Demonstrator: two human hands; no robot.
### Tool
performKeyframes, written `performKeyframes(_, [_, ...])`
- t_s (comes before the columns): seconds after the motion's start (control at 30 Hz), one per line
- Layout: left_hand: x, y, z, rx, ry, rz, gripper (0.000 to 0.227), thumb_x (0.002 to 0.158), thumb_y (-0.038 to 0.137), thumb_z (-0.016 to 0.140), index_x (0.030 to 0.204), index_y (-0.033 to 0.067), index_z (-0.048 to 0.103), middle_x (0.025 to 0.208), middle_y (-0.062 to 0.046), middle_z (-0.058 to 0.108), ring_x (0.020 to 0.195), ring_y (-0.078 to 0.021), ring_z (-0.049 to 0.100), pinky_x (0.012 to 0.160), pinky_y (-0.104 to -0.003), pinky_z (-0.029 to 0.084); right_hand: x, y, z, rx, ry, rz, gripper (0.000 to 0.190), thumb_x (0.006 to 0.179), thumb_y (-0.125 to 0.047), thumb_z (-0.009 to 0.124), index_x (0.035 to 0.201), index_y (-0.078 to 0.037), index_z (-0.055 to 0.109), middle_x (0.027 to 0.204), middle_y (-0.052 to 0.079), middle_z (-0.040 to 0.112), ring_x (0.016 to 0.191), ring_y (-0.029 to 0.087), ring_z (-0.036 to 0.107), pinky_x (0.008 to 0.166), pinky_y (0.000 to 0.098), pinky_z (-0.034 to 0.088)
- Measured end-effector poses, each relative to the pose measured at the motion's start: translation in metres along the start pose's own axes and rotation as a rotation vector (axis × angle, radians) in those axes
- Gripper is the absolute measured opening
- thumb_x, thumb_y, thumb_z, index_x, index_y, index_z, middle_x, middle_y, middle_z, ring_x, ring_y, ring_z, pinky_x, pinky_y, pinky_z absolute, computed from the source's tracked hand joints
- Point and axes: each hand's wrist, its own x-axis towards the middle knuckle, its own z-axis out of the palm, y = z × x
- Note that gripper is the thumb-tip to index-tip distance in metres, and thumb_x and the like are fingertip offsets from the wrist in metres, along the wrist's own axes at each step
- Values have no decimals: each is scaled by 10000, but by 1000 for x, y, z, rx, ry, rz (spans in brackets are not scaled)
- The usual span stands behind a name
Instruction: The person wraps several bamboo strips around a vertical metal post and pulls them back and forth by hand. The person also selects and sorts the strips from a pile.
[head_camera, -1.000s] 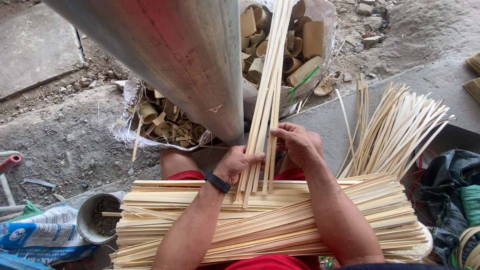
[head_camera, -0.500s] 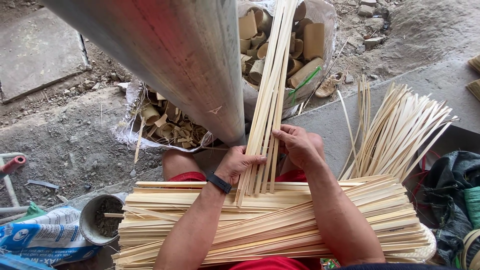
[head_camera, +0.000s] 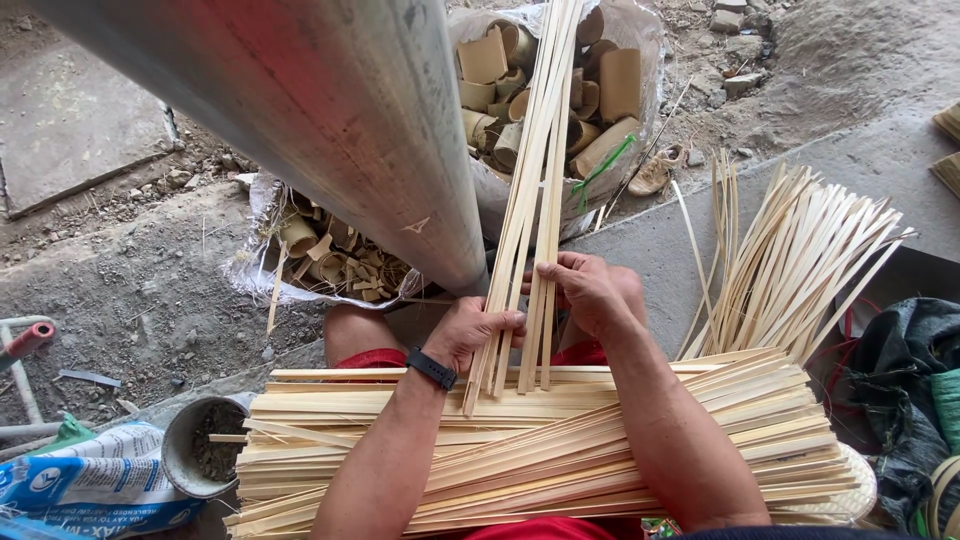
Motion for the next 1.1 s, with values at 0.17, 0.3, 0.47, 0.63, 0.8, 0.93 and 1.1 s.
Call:
performKeyframes(0.17, [2, -3, 2, 88, 92, 2, 392, 812, 166, 924, 1014, -19, 643, 820, -75, 697, 665, -156, 660, 594, -317, 573, 11, 11, -8, -70, 17, -49, 242, 963, -140, 706, 1094, 63, 700, 894, 152, 736, 736, 195, 680, 658, 329, 578])
performKeyframes(0.3, [-5, -1, 17, 187, 125, 57, 382, 743, 210, 914, 960, 8, 673, 819, -57, 741, 687, -145, 712, 602, -321, 622, 10, 14, -3, -15, 21, -65, 233, 928, -142, 712, 1065, 46, 712, 840, 71, 739, 662, 117, 653, 598, 248, 550])
performKeyframes(0.47, [-9, 4, 23, 160, 90, 62, 381, 730, 232, 909, 977, 27, 703, 804, -33, 732, 672, -124, 689, 558, -309, 589, 0, 10, 4, -66, 16, -81, 245, 930, -185, 747, 1039, 34, 726, 801, 54, 708, 592, 94, 553, 519, 234, 447])
performKeyframes(0.63, [-9, 6, 17, 137, 121, 16, 348, 899, 342, 758, 991, 7, 737, 770, -50, 716, 601, -141, 644, 514, -298, 548, -16, -6, 16, 22, 3, -29, 174, 882, -110, 705, 986, 27, 687, 809, 107, 739, 661, 170, 710, 615, 316, 609])
performKeyframes(0.8, [-8, 5, 11, 91, 46, 84, 243, 949, 201, 737, 1015, -32, 760, 803, -64, 728, 629, -128, 660, 551, -283, 565, -8, 0, 5, -115, 23, -102, 197, 948, -129, 723, 1048, 41, 708, 820, 94, 701, 656, 140, 614, 591, 280, 528])
performKeyframes(0.93, [-14, 12, 15, 70, 25, 111, 201, 915, 145, 744, 1014, -30, 750, 820, -96, 756, 666, -152, 705, 580, -294, 601, -6, 1, 8, -29, -64, -97, 195, 963, -148, 659, 1055, 21, 627, 807, 124, 708, 639, 189, 687, 571, 314, 606])
performKeyframes(1.1, [-13, 12, 16, -26, 8, 37, 207, 893, 118, 731, 1024, -43, 734, 861, -130, 770, 682, -170, 731, 609, -312, 633, -21, -7, 18, 8, -65, -27, 200, 956, -195, 600, 1012, -3, 601, 747, 113, 675, 555, 216, 669, 494, 369, 600])
